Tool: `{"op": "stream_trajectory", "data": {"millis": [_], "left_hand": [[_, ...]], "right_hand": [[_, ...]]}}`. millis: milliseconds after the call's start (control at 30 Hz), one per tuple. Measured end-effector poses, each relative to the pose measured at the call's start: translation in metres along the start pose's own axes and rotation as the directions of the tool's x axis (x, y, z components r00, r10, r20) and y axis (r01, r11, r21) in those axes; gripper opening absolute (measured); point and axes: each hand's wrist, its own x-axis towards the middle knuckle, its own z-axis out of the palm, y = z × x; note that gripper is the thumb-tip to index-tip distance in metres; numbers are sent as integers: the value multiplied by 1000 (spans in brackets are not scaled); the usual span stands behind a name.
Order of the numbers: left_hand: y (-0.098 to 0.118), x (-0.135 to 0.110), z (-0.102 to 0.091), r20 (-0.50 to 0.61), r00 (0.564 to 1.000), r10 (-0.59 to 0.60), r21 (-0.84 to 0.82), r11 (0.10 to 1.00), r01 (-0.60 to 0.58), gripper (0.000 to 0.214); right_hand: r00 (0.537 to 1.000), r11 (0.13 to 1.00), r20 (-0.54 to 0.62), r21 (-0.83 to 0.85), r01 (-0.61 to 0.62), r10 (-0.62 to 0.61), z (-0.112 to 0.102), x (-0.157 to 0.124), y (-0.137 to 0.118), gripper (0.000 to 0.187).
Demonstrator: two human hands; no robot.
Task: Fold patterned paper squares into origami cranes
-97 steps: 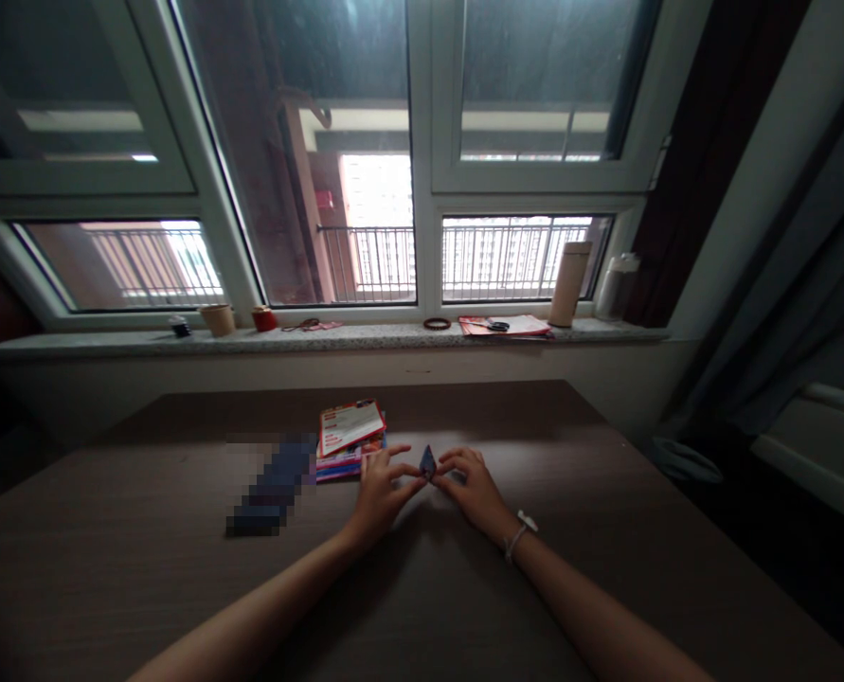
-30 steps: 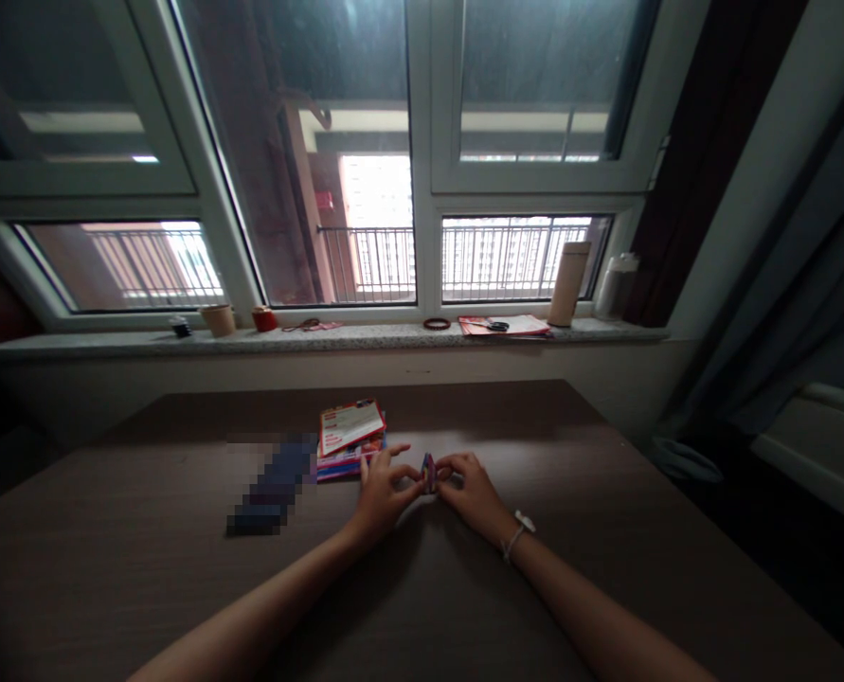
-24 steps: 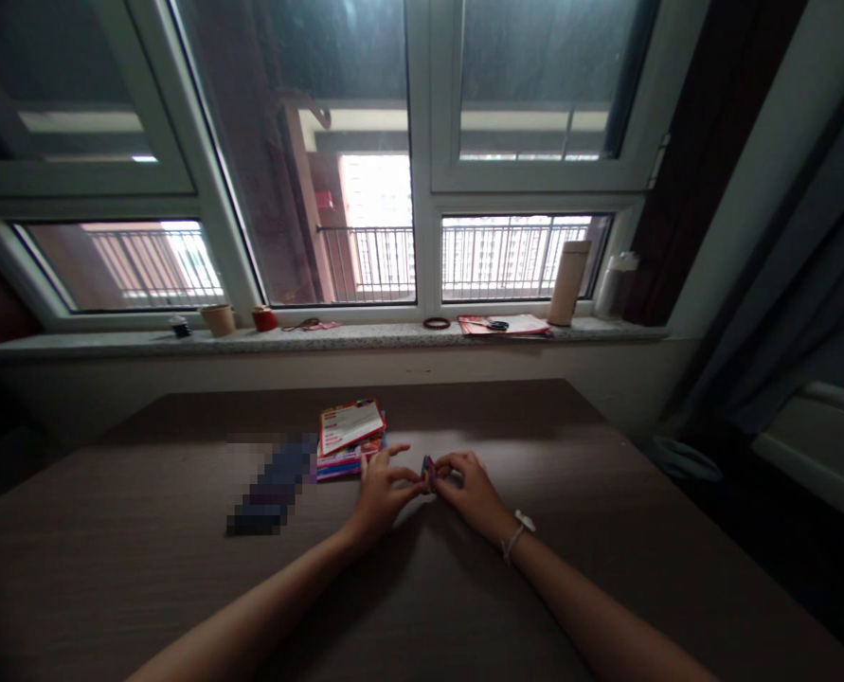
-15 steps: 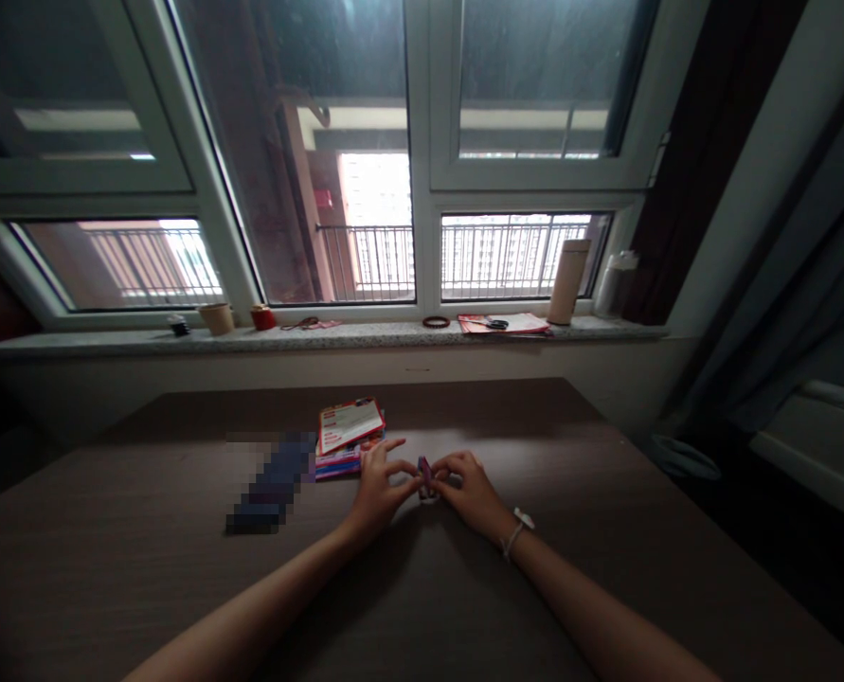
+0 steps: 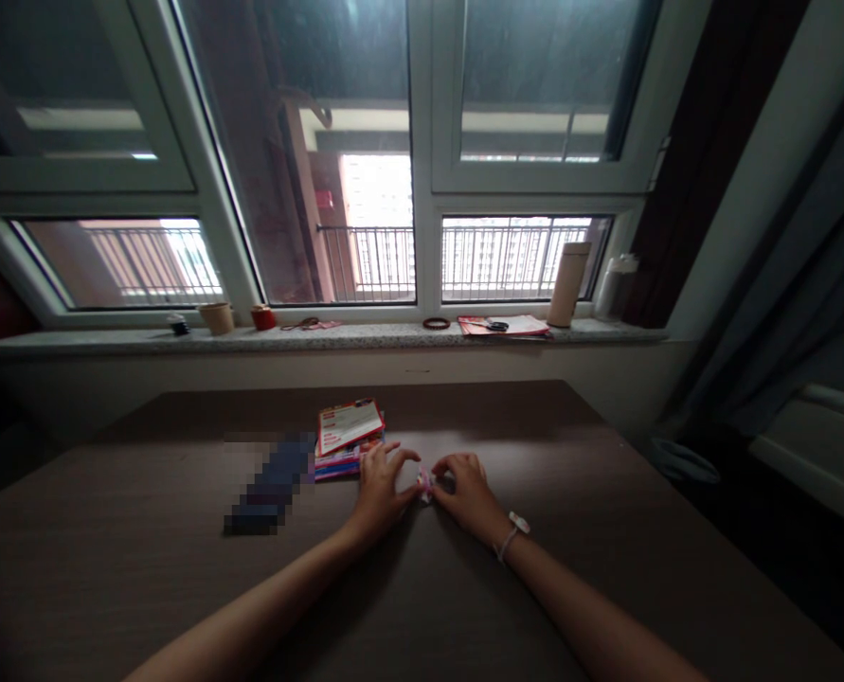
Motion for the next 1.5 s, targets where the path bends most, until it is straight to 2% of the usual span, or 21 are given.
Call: {"op": "stream_trajectory", "data": {"millis": [133,200,500,1133,1500], "left_hand": [[1,1,-2,57,998,12,24,1000,-13,10],[0,2,-3,79,996,32,55,998,-36,8],[-7,2,-11,181,978,103,184,973,-137,18],[-11,5,-16,218,974,67,274,953,-127,41],[-14,3,-12,241,968,72,264,955,-137,43]], "right_hand": [[1000,999,14,-32,8,-8,0,0,0,14],[1000,999,25,-49,20,-18,0,0,2,11],[1000,999,19,-38,26,-25,0,2,5,11],[1000,999,23,-35,8,-7,2,2,7,14],[998,1000,56,-21,8,-7,-1,2,4,15]]}}
